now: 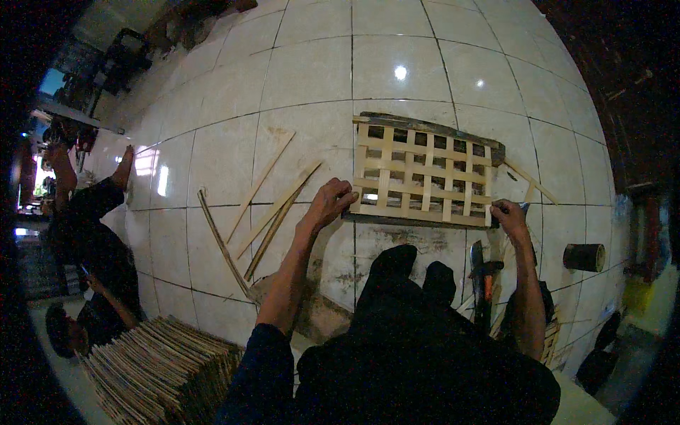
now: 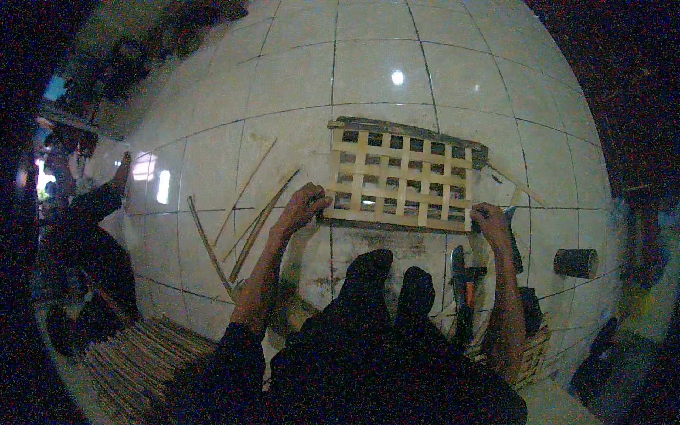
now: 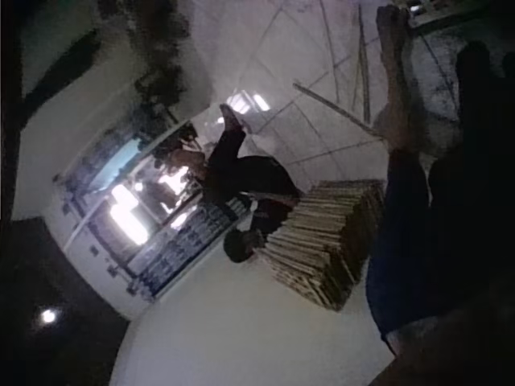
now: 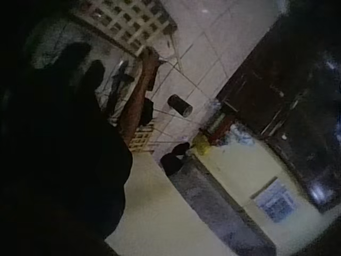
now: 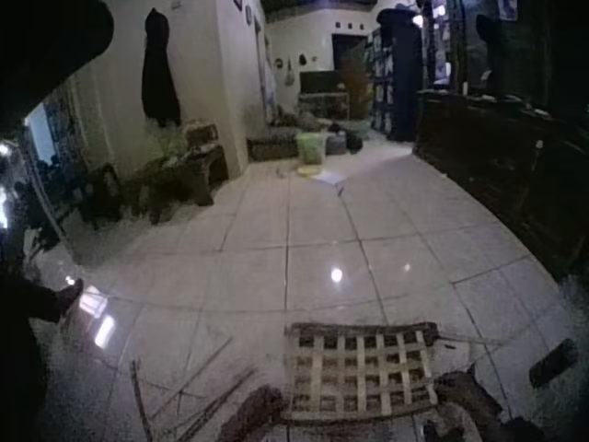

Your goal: The person weaves thin bamboo strips into a rectangular mat frame using a hammer and a knife. They insert strips, tap them into place, and trim excess material while sitting on the floor.

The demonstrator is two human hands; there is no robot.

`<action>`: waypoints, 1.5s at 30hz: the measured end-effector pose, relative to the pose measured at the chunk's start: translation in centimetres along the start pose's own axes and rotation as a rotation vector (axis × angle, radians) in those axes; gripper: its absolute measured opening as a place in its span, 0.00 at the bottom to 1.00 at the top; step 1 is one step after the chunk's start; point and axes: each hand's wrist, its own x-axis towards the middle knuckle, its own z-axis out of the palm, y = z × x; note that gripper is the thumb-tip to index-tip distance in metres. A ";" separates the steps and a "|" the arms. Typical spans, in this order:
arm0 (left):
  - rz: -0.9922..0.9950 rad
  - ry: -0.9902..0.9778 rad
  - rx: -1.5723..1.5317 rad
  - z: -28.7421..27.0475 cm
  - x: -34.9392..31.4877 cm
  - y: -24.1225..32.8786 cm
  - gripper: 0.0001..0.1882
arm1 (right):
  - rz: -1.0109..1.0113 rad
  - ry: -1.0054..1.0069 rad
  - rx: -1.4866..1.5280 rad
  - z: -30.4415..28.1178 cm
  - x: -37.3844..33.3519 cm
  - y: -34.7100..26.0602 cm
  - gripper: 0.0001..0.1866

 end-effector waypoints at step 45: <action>-0.210 -0.113 -0.024 0.8 2.9 -2.6 0.26 | -0.163 0.195 -0.031 0.0 -0.1 3.0 0.12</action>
